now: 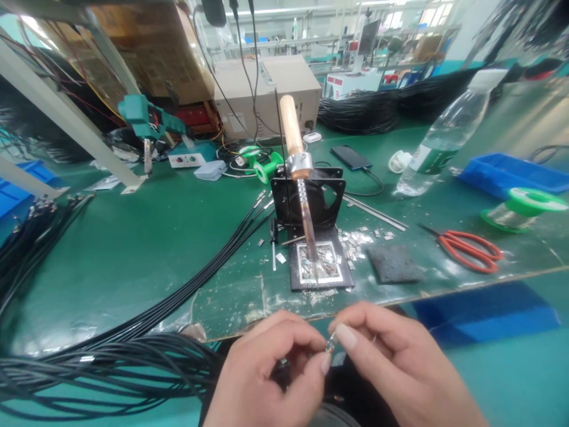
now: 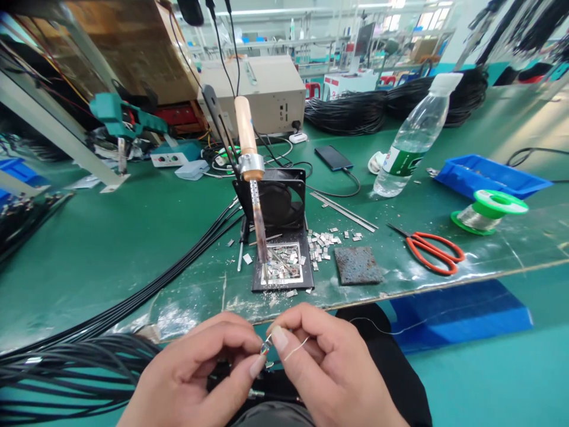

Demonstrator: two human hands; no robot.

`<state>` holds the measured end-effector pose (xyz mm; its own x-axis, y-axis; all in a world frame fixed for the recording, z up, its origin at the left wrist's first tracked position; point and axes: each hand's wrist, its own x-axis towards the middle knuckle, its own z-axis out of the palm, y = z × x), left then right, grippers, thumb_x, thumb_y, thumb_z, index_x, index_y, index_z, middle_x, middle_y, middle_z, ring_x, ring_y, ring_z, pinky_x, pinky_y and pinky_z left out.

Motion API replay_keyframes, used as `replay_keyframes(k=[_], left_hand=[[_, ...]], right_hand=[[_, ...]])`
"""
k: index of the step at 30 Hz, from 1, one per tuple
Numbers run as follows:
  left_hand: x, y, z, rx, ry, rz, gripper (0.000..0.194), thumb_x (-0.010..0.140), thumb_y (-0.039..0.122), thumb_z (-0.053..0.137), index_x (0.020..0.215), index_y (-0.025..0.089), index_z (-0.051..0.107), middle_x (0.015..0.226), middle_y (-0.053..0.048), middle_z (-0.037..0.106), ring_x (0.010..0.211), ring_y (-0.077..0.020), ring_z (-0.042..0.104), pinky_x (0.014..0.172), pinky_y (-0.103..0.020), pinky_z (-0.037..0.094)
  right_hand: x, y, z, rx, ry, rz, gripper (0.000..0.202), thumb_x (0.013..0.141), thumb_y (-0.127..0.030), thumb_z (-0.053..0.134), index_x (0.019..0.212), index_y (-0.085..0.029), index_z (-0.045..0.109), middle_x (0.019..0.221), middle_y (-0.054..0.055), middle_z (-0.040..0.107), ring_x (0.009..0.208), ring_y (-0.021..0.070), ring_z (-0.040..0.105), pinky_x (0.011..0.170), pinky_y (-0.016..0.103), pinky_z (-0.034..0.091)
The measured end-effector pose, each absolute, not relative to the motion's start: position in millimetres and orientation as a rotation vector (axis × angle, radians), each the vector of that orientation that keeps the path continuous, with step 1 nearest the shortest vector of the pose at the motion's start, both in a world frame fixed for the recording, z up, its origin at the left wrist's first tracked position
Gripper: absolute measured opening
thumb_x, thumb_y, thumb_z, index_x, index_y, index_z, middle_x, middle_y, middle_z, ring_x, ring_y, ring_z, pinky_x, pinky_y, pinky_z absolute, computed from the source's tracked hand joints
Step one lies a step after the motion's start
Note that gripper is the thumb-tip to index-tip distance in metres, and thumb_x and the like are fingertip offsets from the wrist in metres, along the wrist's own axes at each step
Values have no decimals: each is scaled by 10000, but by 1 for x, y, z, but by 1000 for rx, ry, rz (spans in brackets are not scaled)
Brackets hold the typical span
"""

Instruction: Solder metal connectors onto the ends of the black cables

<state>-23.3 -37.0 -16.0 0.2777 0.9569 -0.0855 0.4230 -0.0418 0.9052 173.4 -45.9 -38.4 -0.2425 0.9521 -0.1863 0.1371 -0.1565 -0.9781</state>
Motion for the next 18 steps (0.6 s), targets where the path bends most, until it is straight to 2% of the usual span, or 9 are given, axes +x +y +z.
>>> replay_keyframes(k=[2,8,15,18], left_hand=[[-24,-38,-16,1665,1298,757,76,887,216,728,814,223,748,796,-3,712,679,-133,642,641,-209,503],[-24,-40,-17,1667,1300,765,90,874,177,707,793,214,718,761,2,671,651,-124,609,617,-213,483],[-25,-40,-22,1547,1294,752,85,892,257,721,818,217,726,793,-4,649,620,-120,546,576,-216,450],[-26,-39,-22,1563,1267,740,91,895,304,741,859,221,749,863,-25,700,720,-153,616,671,-237,496]], right_hand=[[173,-44,-37,-1279,-1415,1437,369,1029,-520,589,908,-203,735,776,28,666,694,154,553,656,266,469],[168,-39,-35,-1217,-1370,1399,304,1001,-451,655,864,-198,750,644,-25,535,581,111,447,508,221,380],[168,-41,-43,-1207,-1343,1410,314,1006,-472,654,882,-202,755,643,-23,509,569,112,434,481,217,365],[168,-42,-44,-1223,-1325,1416,322,1013,-474,648,873,-199,743,652,-23,509,573,109,434,484,216,369]])
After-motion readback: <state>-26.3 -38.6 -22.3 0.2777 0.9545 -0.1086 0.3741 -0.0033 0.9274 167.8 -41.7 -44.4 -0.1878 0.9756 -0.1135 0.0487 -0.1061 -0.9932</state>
